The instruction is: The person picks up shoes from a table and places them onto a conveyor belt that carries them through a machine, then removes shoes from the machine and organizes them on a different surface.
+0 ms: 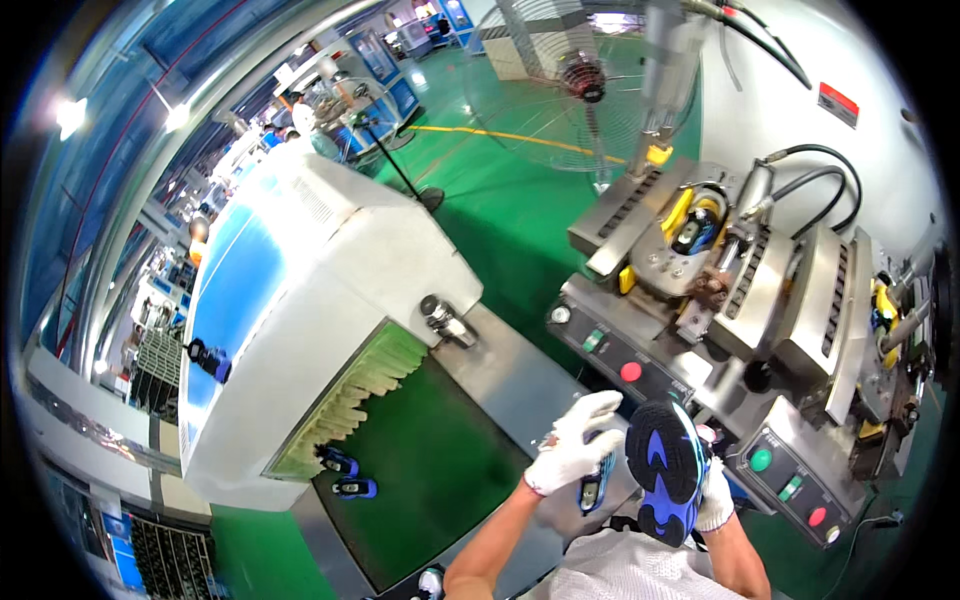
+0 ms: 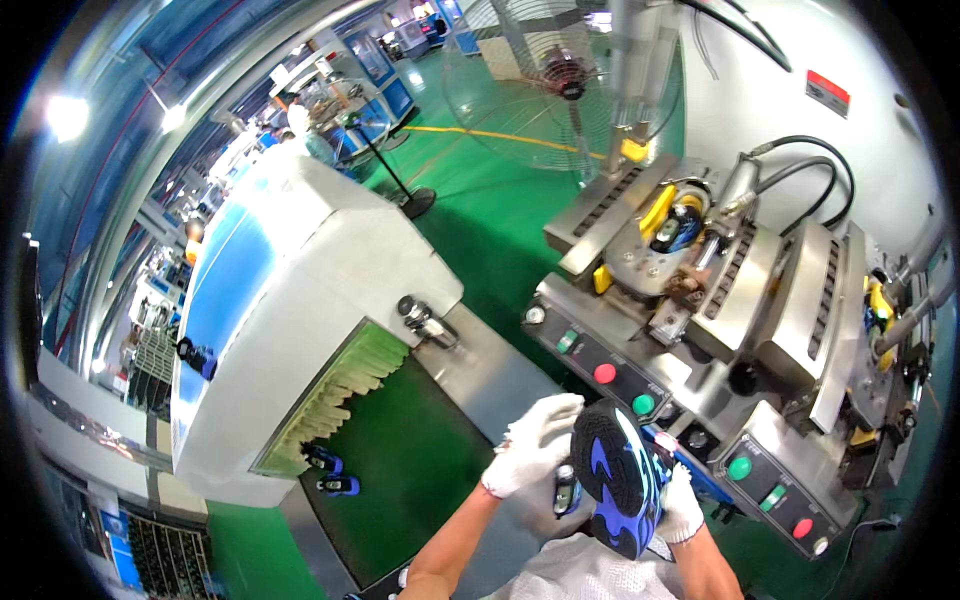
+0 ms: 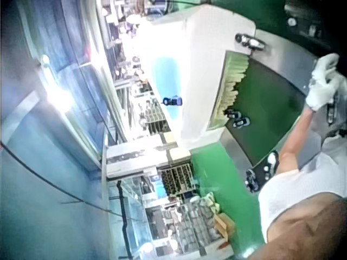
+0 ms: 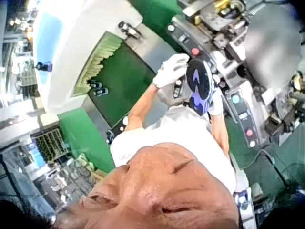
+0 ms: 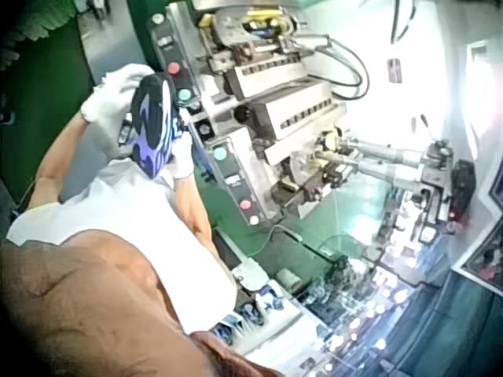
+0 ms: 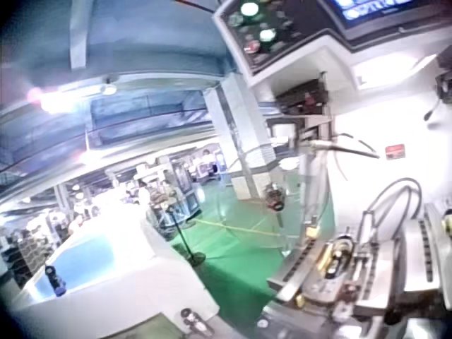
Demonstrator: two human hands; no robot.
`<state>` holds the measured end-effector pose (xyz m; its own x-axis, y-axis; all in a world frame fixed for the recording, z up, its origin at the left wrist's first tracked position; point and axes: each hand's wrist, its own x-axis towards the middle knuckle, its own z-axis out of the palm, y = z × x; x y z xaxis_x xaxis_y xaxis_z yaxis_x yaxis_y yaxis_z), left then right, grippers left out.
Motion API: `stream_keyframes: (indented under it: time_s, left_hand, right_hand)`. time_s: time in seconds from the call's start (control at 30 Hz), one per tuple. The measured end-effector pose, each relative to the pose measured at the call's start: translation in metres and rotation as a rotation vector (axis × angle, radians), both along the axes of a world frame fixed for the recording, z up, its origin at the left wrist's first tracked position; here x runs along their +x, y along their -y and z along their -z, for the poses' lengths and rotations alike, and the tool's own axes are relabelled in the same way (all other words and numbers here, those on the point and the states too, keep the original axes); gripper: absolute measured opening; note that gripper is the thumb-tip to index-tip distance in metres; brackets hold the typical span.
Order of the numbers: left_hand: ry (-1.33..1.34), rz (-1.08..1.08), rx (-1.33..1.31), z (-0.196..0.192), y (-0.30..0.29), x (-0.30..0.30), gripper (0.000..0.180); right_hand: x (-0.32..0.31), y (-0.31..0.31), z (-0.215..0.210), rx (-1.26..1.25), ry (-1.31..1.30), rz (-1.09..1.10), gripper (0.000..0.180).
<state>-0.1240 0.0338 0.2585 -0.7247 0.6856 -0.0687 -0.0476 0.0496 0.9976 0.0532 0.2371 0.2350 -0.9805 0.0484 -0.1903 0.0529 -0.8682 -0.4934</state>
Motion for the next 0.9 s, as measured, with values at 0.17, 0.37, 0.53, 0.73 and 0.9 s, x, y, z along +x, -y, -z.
stream_keyframes:
  time_s: [0.17,0.37,0.53,0.73,0.9]
  left_hand:
    - [0.103,-0.215,0.018,0.045,-0.046,0.015,0.053]
    - [0.066,-0.111,-0.135,0.032,-0.107,0.021,0.049]
    - [-0.052,-0.152,-0.152,0.032,-0.083,0.019,0.049]
    - [-0.095,-0.400,-0.408,0.097,-0.014,0.003,0.048]
    - [-0.028,-0.516,-0.598,0.134,0.038,0.020,0.059]
  right_hand:
    - [0.030,-0.064,-0.033,-0.013,-0.184,-0.033,0.086]
    - [0.017,-0.109,-0.077,0.095,-0.194,0.195,0.090]
    - [0.011,-0.106,-0.077,-0.064,-0.182,0.355,0.091]
    - [0.017,-0.099,-0.044,0.080,-0.091,0.312,0.093]
    - [0.033,-0.073,-0.056,0.188,-0.051,0.445,0.095]
